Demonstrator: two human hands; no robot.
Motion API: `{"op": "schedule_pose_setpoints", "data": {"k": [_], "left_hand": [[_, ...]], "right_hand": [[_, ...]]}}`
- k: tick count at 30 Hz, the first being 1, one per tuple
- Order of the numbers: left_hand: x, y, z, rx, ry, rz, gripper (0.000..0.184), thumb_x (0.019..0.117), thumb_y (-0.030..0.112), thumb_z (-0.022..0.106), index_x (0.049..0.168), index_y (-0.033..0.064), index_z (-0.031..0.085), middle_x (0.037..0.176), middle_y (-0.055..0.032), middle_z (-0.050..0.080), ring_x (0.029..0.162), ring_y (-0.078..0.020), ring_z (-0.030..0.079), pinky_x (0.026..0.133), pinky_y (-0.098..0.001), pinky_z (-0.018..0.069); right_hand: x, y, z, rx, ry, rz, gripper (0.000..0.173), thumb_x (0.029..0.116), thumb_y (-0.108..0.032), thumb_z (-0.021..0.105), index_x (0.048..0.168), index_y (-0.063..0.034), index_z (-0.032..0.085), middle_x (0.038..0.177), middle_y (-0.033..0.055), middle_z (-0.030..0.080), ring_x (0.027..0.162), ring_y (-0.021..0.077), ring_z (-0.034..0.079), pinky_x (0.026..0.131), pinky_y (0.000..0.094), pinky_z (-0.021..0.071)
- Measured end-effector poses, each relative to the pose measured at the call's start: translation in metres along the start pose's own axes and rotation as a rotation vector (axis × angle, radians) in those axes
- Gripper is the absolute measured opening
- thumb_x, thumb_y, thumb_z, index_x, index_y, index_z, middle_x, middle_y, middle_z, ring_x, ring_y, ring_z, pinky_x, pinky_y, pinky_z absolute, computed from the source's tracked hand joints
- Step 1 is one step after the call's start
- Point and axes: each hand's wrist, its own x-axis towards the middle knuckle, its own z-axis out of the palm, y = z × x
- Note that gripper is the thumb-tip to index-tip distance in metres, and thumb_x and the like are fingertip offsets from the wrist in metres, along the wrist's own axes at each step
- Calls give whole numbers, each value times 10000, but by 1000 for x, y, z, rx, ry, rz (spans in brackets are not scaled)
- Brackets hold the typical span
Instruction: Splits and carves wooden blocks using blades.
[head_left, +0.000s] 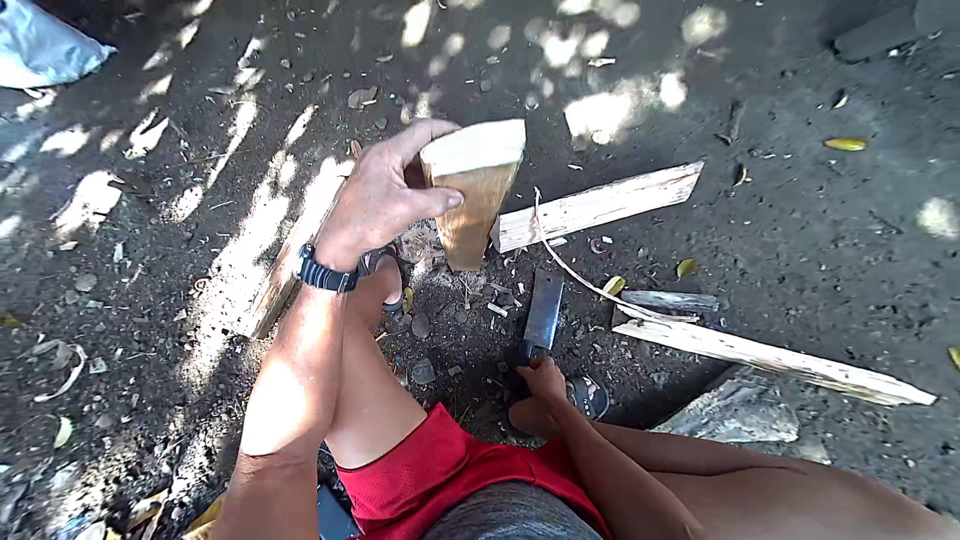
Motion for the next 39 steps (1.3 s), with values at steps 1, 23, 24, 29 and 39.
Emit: {"op": "schedule_pose_setpoints", "data": {"k": [1, 23, 24, 29, 39], "left_hand": [[-3, 0, 2, 2, -2, 3, 573, 821, 68, 816, 1356, 71, 612, 1129, -73, 735, 955, -151, 734, 849, -350, 643], [-12, 5, 43, 99, 0, 178, 551, 833, 81, 827, 1325, -35, 607, 1151, -91, 729, 1026, -130, 719, 919, -326, 623], [-12, 5, 43, 103, 7, 176, 551, 834, 87, 825, 1325, -34, 606, 1160, -87, 726, 1032, -126, 716, 918, -321, 624], [-26, 9, 46, 58, 26, 190, 662, 803, 43, 819, 1370, -60, 494, 1247, -142, 690, 1096, -198, 704, 950, -372, 617], [-85, 20, 80, 118, 256, 254, 687, 788, -21, 816, 1390, 12, 487, 1257, -119, 653, 1097, -203, 679, 892, -362, 619]], "right_hand": [[1, 1, 0, -6, 9, 18, 640, 888, -352, 773, 1390, -25, 547, 1340, 285, 589, 1276, 433, 566, 1057, 615, 452], [34, -7, -3, -132, -119, 62, 583, 891, -445, 704, 1273, -14, 617, 1260, 226, 663, 1231, 376, 623, 996, 602, 496], [33, -7, -4, -101, -120, 77, 578, 893, -454, 695, 1256, -9, 627, 1260, 226, 663, 1235, 373, 619, 1002, 600, 489], [21, -14, -3, 157, -65, 92, 538, 958, -375, 646, 1286, 46, 585, 1275, 273, 630, 1243, 399, 595, 1016, 592, 469], [-79, -60, -100, 1133, -215, -131, 317, 1089, -313, 478, 1023, -39, 623, 689, 34, 596, 507, 142, 566, 468, 314, 530]]}}
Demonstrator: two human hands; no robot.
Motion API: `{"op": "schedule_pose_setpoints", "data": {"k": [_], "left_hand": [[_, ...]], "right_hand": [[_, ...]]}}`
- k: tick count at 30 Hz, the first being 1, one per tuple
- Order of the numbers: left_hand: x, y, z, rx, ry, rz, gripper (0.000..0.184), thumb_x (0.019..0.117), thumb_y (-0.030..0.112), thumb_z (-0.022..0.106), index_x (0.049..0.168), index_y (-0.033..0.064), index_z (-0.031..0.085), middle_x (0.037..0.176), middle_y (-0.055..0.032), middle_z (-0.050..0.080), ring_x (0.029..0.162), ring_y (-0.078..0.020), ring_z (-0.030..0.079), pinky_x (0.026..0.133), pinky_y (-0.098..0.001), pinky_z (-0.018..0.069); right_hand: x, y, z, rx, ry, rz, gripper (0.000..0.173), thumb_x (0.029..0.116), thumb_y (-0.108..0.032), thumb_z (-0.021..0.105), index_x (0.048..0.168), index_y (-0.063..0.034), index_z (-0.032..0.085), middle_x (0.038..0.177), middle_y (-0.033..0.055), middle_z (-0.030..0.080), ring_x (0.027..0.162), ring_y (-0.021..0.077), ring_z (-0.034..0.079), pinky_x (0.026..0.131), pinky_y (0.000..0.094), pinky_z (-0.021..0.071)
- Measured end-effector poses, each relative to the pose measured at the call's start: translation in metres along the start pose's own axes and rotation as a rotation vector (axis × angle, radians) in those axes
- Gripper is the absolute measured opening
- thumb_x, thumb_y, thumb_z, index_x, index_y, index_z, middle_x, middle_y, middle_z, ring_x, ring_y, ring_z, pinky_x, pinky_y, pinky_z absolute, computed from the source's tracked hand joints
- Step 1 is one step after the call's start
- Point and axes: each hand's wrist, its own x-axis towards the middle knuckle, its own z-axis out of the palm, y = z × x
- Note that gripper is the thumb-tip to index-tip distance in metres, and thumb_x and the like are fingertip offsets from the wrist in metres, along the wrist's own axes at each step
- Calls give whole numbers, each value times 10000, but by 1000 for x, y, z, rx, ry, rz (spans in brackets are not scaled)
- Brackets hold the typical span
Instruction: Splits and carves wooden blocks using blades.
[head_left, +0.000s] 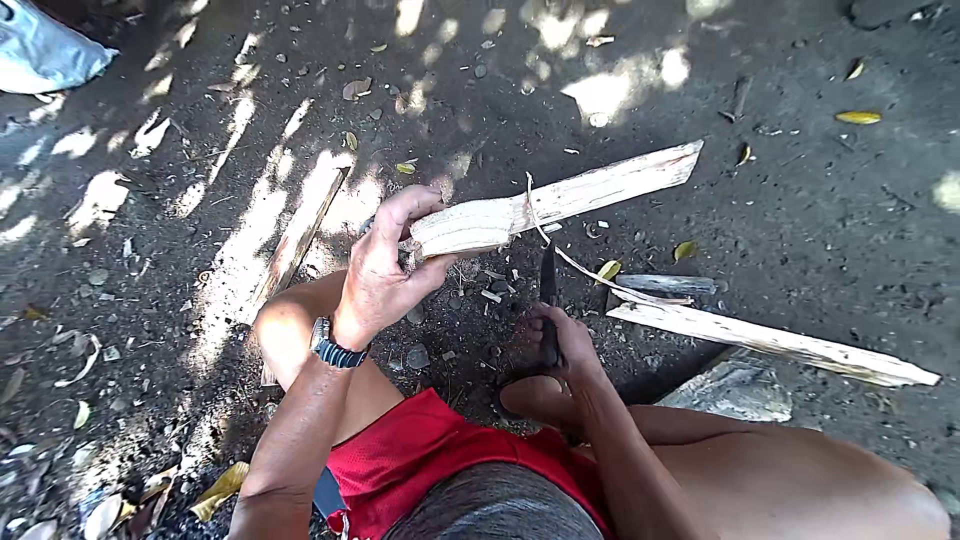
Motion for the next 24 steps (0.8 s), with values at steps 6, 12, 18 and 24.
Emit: {"op": "schedule_pose_setpoints", "data": {"k": [6, 12, 18, 24], "left_hand": [[-9, 4, 6, 61, -15, -18, 694, 793, -12, 815, 1415, 30, 508, 1292, -113, 636, 1136, -196, 658, 926, -375, 610], [-21, 14, 18, 32, -30, -24, 693, 808, 12, 816, 1404, 30, 462, 1256, -108, 674, 1122, -206, 679, 938, -394, 602], [-49, 23, 25, 46, -36, -39, 743, 797, 18, 808, 1437, 32, 431, 1281, -96, 661, 1166, -180, 653, 972, -356, 572], [-63, 23, 23, -30, -10, -51, 660, 804, 5, 785, 1388, -9, 478, 1297, -131, 641, 1186, -206, 643, 1007, -378, 562]], "right_hand": [[-146, -32, -2, -42, -406, -504, 413, 1043, -377, 500, 1238, -25, 592, 707, 3, 599, 515, 130, 568, 472, 304, 540], [-227, -35, 2, -8, -805, -789, 478, 1002, -496, 611, 1232, -79, 651, 737, 13, 649, 567, 93, 592, 515, 251, 527], [-234, -15, 13, -1, -904, -801, 464, 1011, -461, 609, 1247, -61, 630, 741, 29, 634, 585, 102, 590, 542, 262, 533], [-228, -5, 6, -10, -807, -810, 458, 984, -458, 655, 1239, -77, 646, 746, 25, 652, 591, 100, 601, 542, 257, 532]]}}
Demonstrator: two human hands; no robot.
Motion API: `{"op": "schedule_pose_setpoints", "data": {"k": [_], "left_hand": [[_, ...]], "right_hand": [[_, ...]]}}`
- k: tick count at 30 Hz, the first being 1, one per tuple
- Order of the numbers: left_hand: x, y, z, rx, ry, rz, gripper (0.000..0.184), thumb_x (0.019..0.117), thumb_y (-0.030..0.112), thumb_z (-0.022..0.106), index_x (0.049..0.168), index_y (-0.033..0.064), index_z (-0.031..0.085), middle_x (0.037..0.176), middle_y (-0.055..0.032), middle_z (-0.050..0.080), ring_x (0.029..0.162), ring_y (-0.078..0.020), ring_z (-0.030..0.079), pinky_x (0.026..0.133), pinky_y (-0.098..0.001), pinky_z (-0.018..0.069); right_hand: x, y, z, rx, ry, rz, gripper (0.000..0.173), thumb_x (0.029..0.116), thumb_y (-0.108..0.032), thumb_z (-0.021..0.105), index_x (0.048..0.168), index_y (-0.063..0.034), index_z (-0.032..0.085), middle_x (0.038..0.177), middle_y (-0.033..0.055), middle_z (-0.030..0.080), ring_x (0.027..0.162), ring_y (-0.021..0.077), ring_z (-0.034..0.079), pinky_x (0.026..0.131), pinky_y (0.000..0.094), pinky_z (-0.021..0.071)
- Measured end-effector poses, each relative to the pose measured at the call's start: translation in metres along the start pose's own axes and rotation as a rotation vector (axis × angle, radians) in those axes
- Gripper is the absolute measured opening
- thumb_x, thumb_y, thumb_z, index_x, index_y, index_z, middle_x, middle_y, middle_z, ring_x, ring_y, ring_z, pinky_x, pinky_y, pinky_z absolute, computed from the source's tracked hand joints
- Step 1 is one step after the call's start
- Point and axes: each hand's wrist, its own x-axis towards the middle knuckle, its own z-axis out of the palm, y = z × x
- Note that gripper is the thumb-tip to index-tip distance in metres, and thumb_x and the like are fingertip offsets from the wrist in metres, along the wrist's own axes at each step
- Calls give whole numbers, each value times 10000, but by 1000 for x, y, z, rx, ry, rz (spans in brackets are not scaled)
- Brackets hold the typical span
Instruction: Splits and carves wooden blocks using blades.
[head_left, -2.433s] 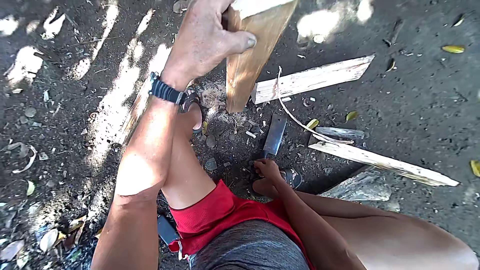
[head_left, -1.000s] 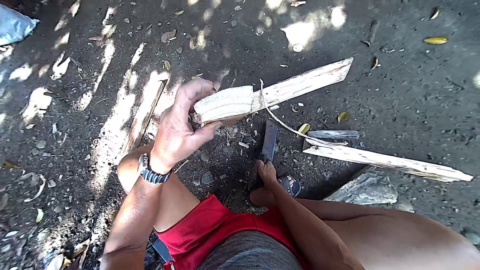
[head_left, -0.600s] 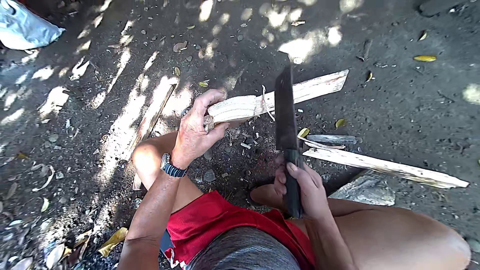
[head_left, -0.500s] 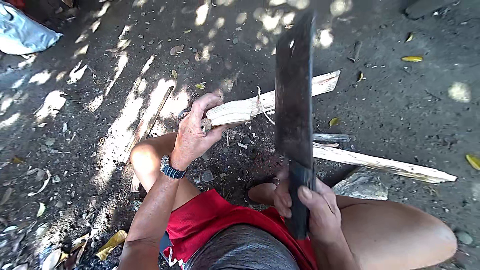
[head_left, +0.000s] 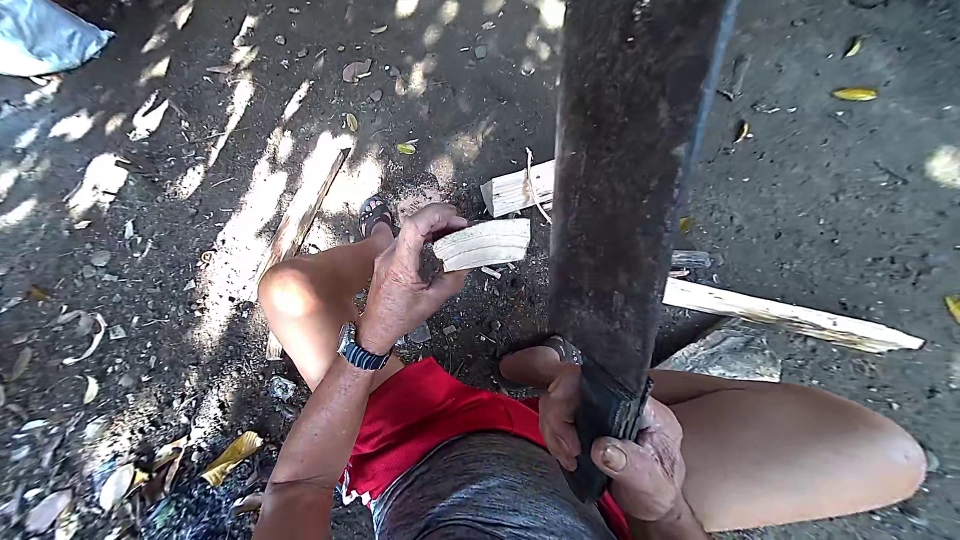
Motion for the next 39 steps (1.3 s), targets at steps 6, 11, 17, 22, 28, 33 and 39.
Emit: {"op": "schedule_pose_setpoints", "data": {"k": [6, 11, 17, 22, 28, 33, 39], "left_hand": [[-7, -10, -12, 36, 42, -21, 640, 787, 32, 795, 1363, 22, 514, 1280, -120, 654, 1158, -226, 656, 976, -419, 583], [-19, -11, -29, 143, 86, -57, 570, 806, 54, 808, 1320, 34, 562, 1261, -110, 669, 1172, -235, 658, 989, -437, 585], [-39, -4, -35, 243, 77, -46, 460, 780, 51, 836, 1204, -8, 671, 1234, -135, 689, 1174, -242, 661, 1021, -434, 567], [-46, -6, -34, 215, 110, -89, 475, 809, 75, 826, 1247, -9, 661, 1270, -142, 679, 1188, -261, 656, 1029, -451, 564], [-33, -11, -39, 167, 233, -146, 532, 828, 36, 828, 1305, 8, 595, 1213, -69, 668, 1048, -178, 682, 902, -353, 612], [-26, -11, -42, 97, 306, -188, 550, 804, -5, 815, 1294, 31, 568, 1222, -49, 648, 1101, -185, 658, 940, -371, 592], [-12, -1, -29, 367, 411, -331, 904, 826, 110, 801, 1567, 71, 284, 1163, -46, 612, 992, -146, 652, 857, -326, 587]], "right_hand": [[-3, 3, -1, -22, 31, -14, 453, 971, -456, 675, 1223, -80, 646, 748, 25, 655, 594, 107, 610, 547, 267, 542], [0, 9, -2, -23, 29, 9, 447, 976, -447, 672, 1232, -82, 638, 763, 17, 651, 611, 99, 612, 547, 256, 543], [-1, 26, -8, 176, 170, 140, 436, 987, -439, 657, 1212, -68, 625, 721, 19, 632, 547, 118, 591, 506, 287, 540], [2, 55, -26, 399, 474, 410, 413, 1014, -412, 612, 1174, -32, 591, 670, 19, 575, 493, 127, 568, 484, 299, 556], [-13, 105, -58, 542, 656, 734, 354, 1114, -321, 386, 1107, -14, 562, 672, 37, 549, 479, 121, 548, 460, 273, 545], [-11, 122, -72, 673, 755, 949, 383, 1105, -399, 421, 1033, -51, 565, 663, 32, 544, 470, 122, 553, 433, 266, 531], [5, 136, -82, 807, 906, 1039, 361, 1083, -413, 460, 978, -79, 552, 647, 15, 542, 471, 115, 561, 433, 260, 527]]}}
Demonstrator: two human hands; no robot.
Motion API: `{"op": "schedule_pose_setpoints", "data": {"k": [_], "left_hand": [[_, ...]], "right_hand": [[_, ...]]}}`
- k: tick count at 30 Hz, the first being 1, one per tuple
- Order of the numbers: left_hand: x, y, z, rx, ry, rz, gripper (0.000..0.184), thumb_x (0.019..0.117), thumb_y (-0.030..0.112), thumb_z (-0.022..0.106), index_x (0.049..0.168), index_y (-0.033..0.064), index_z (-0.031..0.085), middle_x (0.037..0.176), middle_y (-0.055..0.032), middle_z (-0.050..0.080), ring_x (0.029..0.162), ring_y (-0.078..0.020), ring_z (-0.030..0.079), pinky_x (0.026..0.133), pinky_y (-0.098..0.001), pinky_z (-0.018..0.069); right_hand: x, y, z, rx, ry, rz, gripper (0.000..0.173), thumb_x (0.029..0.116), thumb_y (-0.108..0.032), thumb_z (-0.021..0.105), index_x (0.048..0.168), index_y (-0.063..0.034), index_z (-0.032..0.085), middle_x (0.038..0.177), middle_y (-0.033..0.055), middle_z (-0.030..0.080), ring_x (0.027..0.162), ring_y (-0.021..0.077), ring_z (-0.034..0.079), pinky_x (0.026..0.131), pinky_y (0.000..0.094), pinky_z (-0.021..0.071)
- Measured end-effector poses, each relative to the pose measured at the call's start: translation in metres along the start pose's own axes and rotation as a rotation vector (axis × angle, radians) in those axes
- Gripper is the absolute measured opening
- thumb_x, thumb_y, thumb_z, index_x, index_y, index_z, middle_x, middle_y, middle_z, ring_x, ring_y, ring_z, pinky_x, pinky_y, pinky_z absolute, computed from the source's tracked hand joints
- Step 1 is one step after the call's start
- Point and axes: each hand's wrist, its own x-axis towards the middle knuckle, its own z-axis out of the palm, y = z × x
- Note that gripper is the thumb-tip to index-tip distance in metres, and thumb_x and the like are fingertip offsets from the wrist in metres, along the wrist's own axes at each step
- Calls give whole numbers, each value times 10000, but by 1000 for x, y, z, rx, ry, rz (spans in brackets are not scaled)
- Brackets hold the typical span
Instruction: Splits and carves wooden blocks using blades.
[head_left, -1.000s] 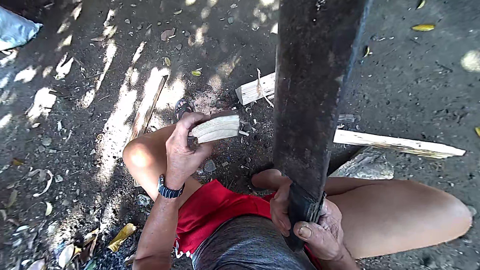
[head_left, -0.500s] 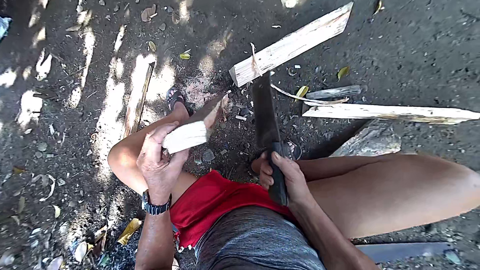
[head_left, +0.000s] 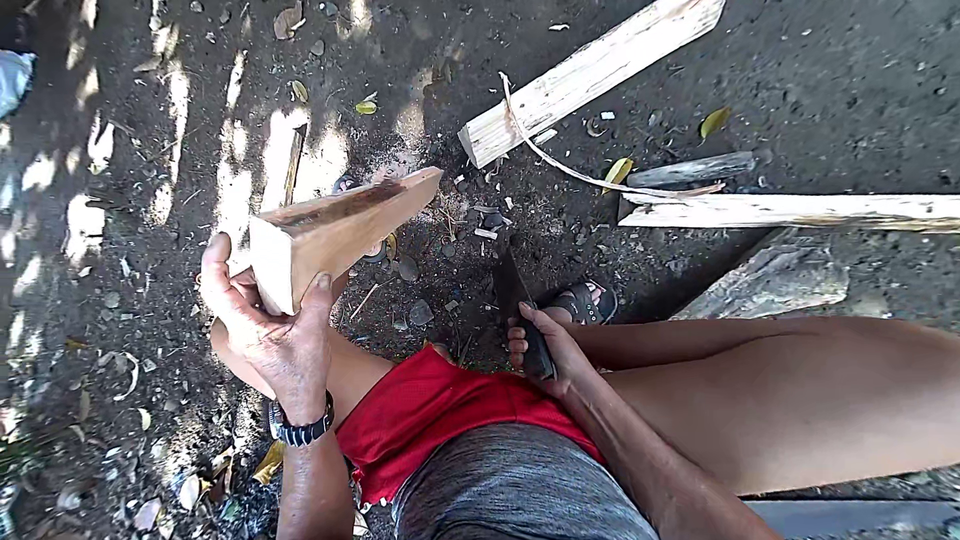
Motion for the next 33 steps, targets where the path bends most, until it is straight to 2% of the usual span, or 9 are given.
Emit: {"op": "schedule_pose_setpoints", "data": {"k": [3, 6, 11, 13, 16, 23, 27, 31, 33], "left_hand": [[4, 6, 4, 70, -43, -11, 1034, 873, 267, 800, 1650, 144, 129, 1568, -74, 430, 1286, -163, 571, 1052, -356, 524], [11, 5, -5, 47, -212, 18, 1062, 882, 398, 792, 1656, 125, 117, 1657, -81, 309, 1435, -192, 451, 1183, -394, 428], [24, 19, -17, 337, -375, 15, 1108, 800, 365, 868, 1653, 270, 168, 1556, -39, 471, 1275, -173, 599, 1035, -405, 550], [28, 28, -11, 498, -325, 66, 1056, 813, 461, 848, 1635, 266, 216, 1364, -92, 626, 1022, -219, 698, 796, -441, 604], [42, 34, 3, 610, -252, 73, 986, 830, 614, 771, 1582, 201, 284, 1027, -109, 709, 697, -229, 672, 544, -435, 540], [61, 31, 8, 508, -280, 81, 1009, 847, 577, 779, 1607, 175, 250, 985, -67, 709, 618, -135, 632, 514, -324, 527], [56, 31, -9, 446, -457, 133, 890, 980, 308, 706, 1655, 174, 142, 1020, -49, 727, 691, -98, 681, 596, -281, 592], [41, 43, -7, 681, -308, 186, 726, 978, 371, 682, 1610, 238, 350, 699, -53, 616, 473, -171, 502, 423, -353, 416], [41, 45, -5, 761, -208, 219, 737, 897, 519, 751, 1536, 268, 485, 901, -95, 623, 694, -224, 570, 598, -389, 466]], "right_hand": [[-1, -2, 3, -24, 2, -3, 366, 1088, -413, 449, 984, -78, 554, 649, 14, 542, 476, 114, 562, 442, 261, 531], [0, 0, 5, -39, 11, -6, 355, 1088, -396, 459, 982, -73, 560, 650, 15, 547, 477, 111, 561, 445, 258, 533], [1, 1, 6, -50, 13, -3, 331, 1080, -381, 488, 993, -71, 565, 672, 21, 563, 496, 115, 576, 460, 265, 544], [2, 2, 6, -62, 7, 0, 330, 1079, -390, 486, 1001, -79, 561, 676, 17, 560, 502, 112, 577, 467, 266, 546], [2, 3, 6, -53, 1, 0, 334, 1077, -387, 488, 988, -76, 571, 675, 19, 566, 500, 117, 580, 462, 271, 547], [2, -1, 2, -46, -12, -11, 341, 1079, -397, 480, 998, -77, 570, 674, 16, 563, 495, 116, 575, 461, 273, 547], [3, 0, 4, -63, -6, -7, 341, 1081, -391, 480, 998, -73, 571, 676, 19, 569, 504, 121, 582, 473, 272, 551], [5, 0, 6, -92, -8, -13, 365, 1084, -402, 465, 985, -68, 575, 668, 27, 566, 492, 132, 580, 461, 294, 553], [5, 0, 7, -111, -22, -15, 373, 1082, -407, 467, 979, -69, 586, 664, 24, 564, 491, 129, 575, 458, 291, 549]]}}
